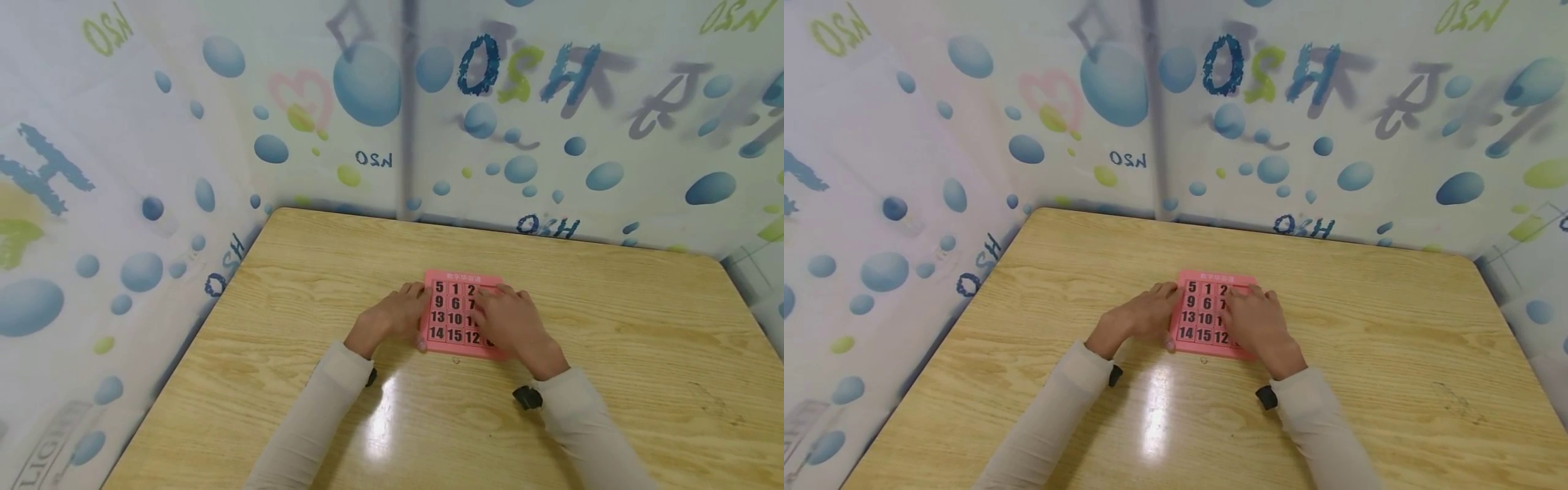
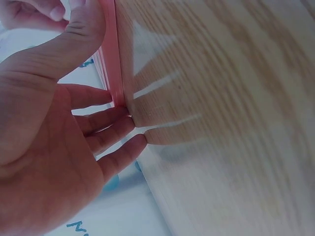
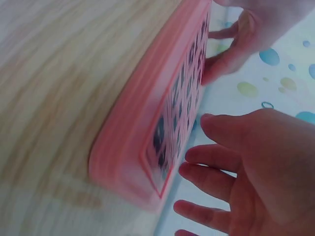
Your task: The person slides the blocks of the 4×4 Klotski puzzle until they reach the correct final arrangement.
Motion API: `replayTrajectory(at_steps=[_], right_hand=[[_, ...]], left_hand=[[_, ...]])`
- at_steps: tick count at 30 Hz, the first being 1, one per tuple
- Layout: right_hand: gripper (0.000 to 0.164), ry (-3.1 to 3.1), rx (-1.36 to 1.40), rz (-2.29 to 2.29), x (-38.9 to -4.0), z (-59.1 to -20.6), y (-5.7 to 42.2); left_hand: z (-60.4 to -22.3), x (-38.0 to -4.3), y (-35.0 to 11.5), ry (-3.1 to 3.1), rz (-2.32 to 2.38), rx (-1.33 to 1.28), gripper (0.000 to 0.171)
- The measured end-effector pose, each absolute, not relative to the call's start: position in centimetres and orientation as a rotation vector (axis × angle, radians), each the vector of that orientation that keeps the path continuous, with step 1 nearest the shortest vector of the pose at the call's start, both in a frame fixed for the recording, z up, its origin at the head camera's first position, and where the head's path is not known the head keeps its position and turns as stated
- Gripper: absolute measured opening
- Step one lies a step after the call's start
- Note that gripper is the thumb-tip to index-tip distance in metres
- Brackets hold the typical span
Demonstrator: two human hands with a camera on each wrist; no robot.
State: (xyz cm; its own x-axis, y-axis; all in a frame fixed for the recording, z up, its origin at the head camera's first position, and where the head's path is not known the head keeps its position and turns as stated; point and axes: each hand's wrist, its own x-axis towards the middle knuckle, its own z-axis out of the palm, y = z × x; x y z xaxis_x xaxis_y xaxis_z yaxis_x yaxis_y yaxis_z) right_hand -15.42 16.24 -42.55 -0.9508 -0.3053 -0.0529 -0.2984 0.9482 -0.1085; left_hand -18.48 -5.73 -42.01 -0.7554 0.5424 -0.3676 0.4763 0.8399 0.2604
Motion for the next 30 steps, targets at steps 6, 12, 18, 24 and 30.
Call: replayTrajectory(at_steps=[6,12,18,24,30], right_hand=[[0.019,3.024,-0.517,-0.164,-14.7,-42.1,17.6],[0.032,2.996,-0.545,-0.091,-14.1,-41.8,17.9],[0.032,3.0,-0.558,-0.057,-13.7,-41.7,18.0],[0.032,3.007,-0.519,-0.083,-13.7,-41.9,18.0],[0.028,3.008,-0.491,-0.081,-13.9,-42.1,17.9]], left_hand=[[-42.0,-18.5,-5.7,2.59,0.2,0.756,0.116],[-41.9,-18.4,-5.7,2.589,0.206,0.743,0.116],[-42.0,-18.5,-5.6,2.584,0.2,0.738,0.117],[-42.1,-18.5,-5.6,2.584,0.203,0.746,0.116],[-42.0,-18.5,-5.5,2.584,0.188,0.744,0.117]])
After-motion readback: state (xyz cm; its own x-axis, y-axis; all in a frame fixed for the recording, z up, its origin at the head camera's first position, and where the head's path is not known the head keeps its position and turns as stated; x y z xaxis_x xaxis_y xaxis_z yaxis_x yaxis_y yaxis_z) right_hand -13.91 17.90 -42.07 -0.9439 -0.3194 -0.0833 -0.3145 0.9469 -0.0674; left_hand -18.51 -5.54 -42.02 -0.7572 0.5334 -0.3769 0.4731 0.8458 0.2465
